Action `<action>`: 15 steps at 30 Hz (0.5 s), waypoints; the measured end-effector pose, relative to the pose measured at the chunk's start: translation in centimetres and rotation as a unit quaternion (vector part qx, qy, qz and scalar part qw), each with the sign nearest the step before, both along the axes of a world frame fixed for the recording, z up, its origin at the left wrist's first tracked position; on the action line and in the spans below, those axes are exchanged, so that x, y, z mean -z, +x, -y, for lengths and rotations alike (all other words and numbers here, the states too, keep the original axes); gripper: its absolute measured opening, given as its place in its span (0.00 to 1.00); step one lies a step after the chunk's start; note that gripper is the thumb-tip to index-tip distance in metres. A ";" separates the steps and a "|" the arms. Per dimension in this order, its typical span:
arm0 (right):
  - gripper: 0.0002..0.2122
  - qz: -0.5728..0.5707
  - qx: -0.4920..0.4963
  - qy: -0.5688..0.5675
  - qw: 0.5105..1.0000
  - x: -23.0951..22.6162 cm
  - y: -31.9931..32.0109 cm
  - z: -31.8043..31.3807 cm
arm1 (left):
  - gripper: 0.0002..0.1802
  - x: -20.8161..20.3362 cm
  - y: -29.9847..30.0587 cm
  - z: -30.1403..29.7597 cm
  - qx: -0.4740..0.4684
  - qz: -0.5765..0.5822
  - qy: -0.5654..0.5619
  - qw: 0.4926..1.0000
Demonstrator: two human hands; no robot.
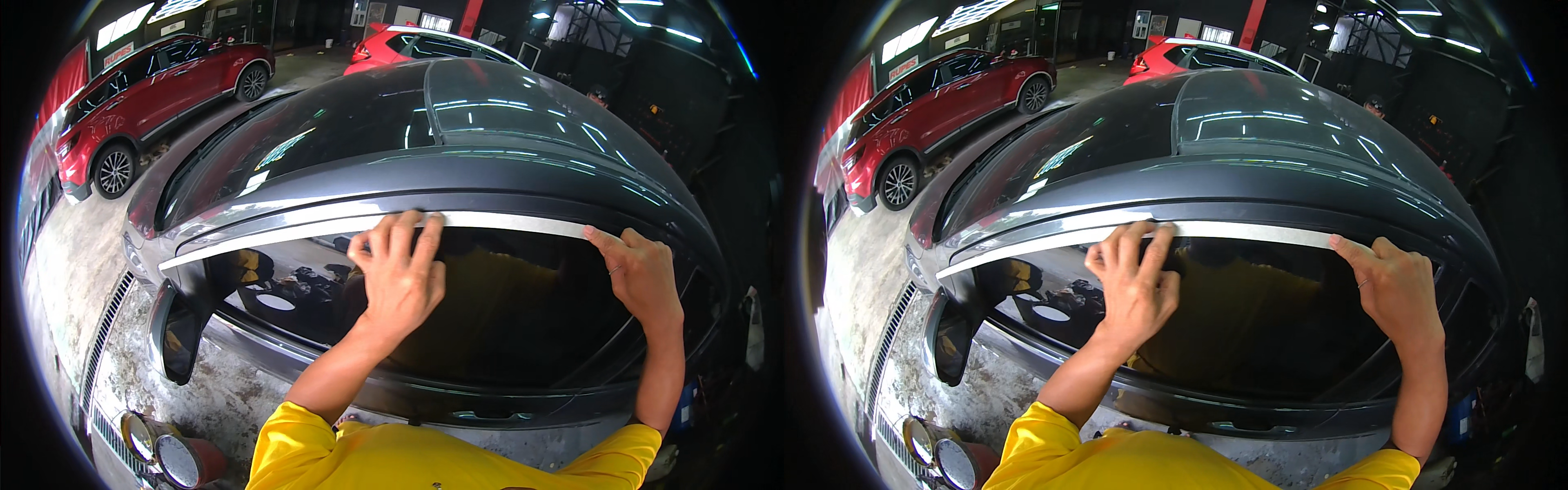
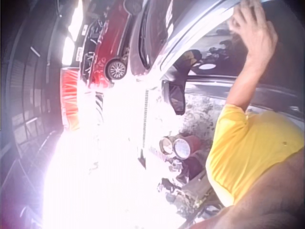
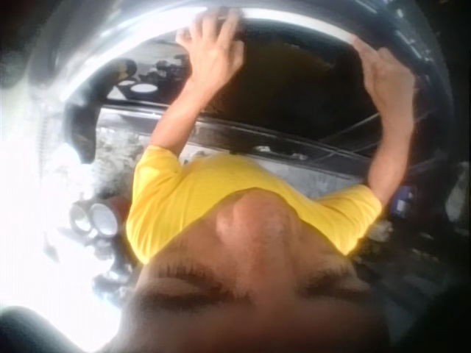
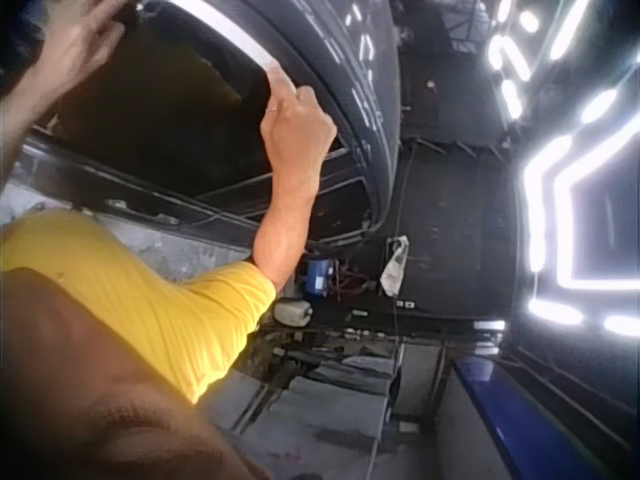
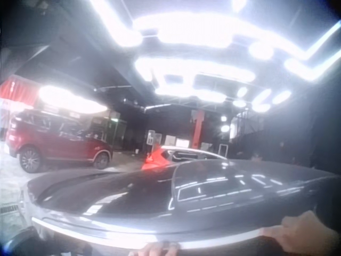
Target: The person applies a strip of white tape along the upper edge of a car's side window. They peel the backing from the tape and press it firmly along the window frame from front to back.
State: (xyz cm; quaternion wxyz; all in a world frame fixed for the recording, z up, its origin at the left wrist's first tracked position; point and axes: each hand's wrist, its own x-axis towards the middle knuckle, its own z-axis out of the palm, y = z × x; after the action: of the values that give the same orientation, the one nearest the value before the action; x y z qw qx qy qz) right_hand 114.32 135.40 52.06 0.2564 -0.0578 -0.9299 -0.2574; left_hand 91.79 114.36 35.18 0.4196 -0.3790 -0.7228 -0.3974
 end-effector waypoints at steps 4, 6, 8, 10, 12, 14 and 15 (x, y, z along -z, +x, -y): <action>0.21 0.005 0.004 0.005 1.000 0.1 0.0 0.0 | 0.38 -1.3 1.3 -2.2 0.044 -0.027 -0.015 0.999; 0.21 0.008 0.008 0.009 1.000 0.2 0.1 -0.1 | 0.39 -1.6 1.5 -3.2 0.060 -0.034 -0.010 0.998; 0.20 0.010 0.012 0.019 1.000 0.4 0.0 -0.3 | 0.40 -2.0 1.5 -3.7 0.072 -0.033 -0.004 0.997; 0.21 0.007 0.019 0.018 1.000 0.8 0.2 -0.2 | 0.41 -1.8 1.5 -3.6 0.078 -0.030 -0.008 0.997; 0.21 0.004 0.022 0.021 1.000 0.9 0.2 0.0 | 0.41 -1.4 1.4 -3.4 0.066 -0.035 -0.015 0.997; 0.21 0.004 0.026 0.029 0.999 0.9 0.2 0.4 | 0.42 -1.2 1.5 -3.4 0.062 -0.038 -0.021 0.997; 0.21 0.001 0.033 0.040 0.999 0.9 0.2 0.6 | 0.42 -1.1 1.6 -3.5 0.060 -0.039 -0.023 0.997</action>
State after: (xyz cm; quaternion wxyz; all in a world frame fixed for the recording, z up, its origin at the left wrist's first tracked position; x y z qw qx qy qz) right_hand 114.47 134.83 51.17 0.2488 -0.0782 -0.9166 -0.3032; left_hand 93.35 117.83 36.25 0.4139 -0.4467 -0.6905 -0.3903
